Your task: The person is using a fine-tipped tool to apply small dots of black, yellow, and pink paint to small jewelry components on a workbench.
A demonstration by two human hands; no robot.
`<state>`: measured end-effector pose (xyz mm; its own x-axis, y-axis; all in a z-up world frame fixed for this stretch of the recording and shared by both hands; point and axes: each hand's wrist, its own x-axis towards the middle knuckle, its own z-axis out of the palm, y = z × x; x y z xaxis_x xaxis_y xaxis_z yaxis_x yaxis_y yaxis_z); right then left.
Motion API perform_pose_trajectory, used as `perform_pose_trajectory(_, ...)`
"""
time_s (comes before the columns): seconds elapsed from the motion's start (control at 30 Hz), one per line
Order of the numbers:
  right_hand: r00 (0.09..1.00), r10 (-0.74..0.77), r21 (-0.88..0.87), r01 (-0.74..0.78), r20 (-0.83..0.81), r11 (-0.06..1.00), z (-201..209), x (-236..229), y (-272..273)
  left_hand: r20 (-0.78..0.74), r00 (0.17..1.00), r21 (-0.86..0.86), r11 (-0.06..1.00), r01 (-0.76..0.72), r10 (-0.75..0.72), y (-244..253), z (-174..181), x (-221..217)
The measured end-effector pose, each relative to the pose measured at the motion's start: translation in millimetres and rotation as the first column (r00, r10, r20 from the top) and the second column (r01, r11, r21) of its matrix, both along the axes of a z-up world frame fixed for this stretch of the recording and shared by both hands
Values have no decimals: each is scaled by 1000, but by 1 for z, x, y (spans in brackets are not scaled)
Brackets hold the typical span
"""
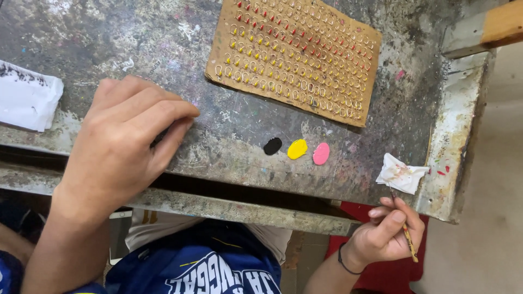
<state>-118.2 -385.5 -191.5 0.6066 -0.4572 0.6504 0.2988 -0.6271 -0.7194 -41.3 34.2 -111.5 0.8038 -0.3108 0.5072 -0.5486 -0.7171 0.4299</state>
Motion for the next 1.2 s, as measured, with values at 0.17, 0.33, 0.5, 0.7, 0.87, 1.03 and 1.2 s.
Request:
perform_pose_trajectory(0.17, 999, -26, 36, 24, 47, 999, 0, -1, 3, -12, 1000, -21, 1000, -19, 19, 1, -1, -7)
perform_pose_trajectory(0.33, 996, 30, 117, -40, 83, 992, 12, 3, 19, -1, 999, -7, 999, -37, 37, 1, -1, -9)
perform_pose_trajectory(0.5, 929, 367, 66, -363, -43, 929, 45, 22, 66, 16, 998, -116, 991, -59, 61, -1, -3, -11)
perform_pose_trajectory(0.7, 881, 406, -114, -442, -242, 890, 74, 38, 108, -2, 1000, -168, 985, -29, 29, 0, -5, -14)
perform_pose_trajectory(0.87, 869, 369, -217, -450, -331, 866, 83, 52, 132, 7, 1000, -224, 974, -16, 18, -1, -7, -18)
perform_pose_trajectory(1.03, 873, 347, -256, -443, -343, 859, 82, 59, 141, -7, 999, -358, 932, -52, 53, -8, 1, -32)
perform_pose_trajectory(1.2, 875, 341, -263, -438, -343, 860, 82, 60, 144, -103, 972, -440, 886, 147, -212, -11, 4, -51)
